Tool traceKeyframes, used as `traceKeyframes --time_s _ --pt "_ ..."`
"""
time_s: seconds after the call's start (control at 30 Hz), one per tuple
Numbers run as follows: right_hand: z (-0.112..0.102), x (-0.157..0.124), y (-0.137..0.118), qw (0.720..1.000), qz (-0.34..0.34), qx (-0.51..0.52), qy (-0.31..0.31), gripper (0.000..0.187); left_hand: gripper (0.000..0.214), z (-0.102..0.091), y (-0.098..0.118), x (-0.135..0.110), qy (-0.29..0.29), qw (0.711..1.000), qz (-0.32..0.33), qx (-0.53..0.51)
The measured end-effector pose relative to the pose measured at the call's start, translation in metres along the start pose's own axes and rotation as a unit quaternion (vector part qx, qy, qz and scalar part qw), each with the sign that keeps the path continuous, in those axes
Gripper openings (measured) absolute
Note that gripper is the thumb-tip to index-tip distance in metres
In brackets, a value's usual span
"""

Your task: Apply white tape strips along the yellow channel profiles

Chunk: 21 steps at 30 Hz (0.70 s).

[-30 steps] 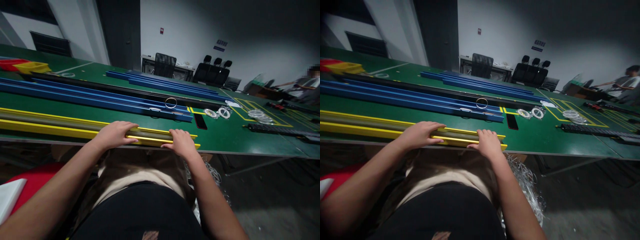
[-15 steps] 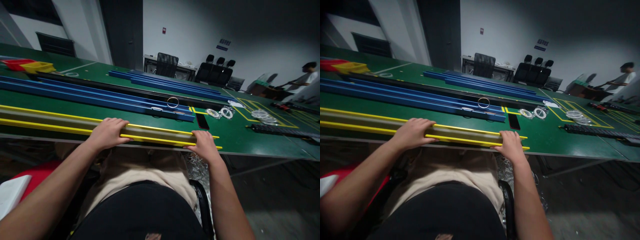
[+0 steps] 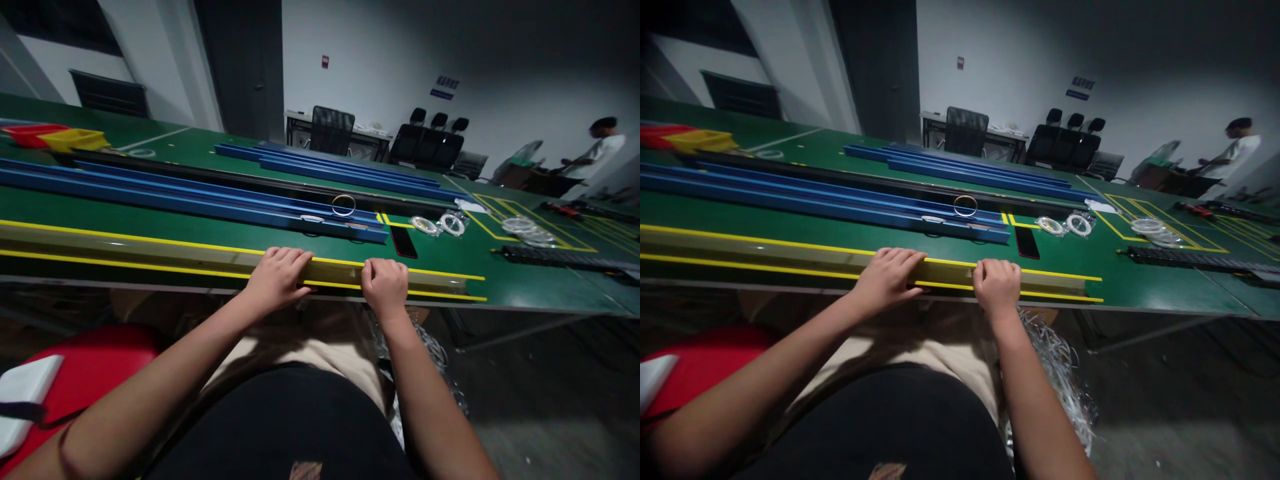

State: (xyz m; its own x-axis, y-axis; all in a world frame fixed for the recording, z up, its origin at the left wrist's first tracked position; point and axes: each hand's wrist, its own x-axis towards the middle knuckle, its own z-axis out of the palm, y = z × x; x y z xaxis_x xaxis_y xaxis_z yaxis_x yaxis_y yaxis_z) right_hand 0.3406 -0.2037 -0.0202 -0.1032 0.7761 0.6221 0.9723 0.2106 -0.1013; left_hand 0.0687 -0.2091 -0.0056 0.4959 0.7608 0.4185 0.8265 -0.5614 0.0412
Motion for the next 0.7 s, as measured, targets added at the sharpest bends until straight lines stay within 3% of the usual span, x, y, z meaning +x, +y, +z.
traceKeyframes --time_s 0.13,0.33,0.43,0.57,0.7 --pt "0.001 -0.002 0.023 1.0 0.002 -0.012 0.024 0.033 0.073 -0.013 -0.02 -0.004 -0.021 0.999 0.019 -0.019" --pt "-0.007 -0.013 0.084 0.999 0.029 -0.015 0.042 0.031 0.091 -0.042 -0.091 -0.037 -0.074 0.997 -0.017 0.018" --pt "-0.012 -0.019 0.116 0.998 0.039 -0.021 0.045 0.03 0.089 -0.047 -0.114 -0.049 -0.099 0.994 -0.034 0.038" --pt "-0.018 -0.021 0.134 0.997 0.048 -0.039 0.05 0.031 0.072 -0.04 -0.112 -0.052 -0.089 0.994 -0.042 0.054" --pt "-0.027 -0.016 0.116 0.996 0.064 -0.044 0.05 0.031 0.067 -0.029 -0.092 -0.048 -0.056 0.996 -0.039 0.065"
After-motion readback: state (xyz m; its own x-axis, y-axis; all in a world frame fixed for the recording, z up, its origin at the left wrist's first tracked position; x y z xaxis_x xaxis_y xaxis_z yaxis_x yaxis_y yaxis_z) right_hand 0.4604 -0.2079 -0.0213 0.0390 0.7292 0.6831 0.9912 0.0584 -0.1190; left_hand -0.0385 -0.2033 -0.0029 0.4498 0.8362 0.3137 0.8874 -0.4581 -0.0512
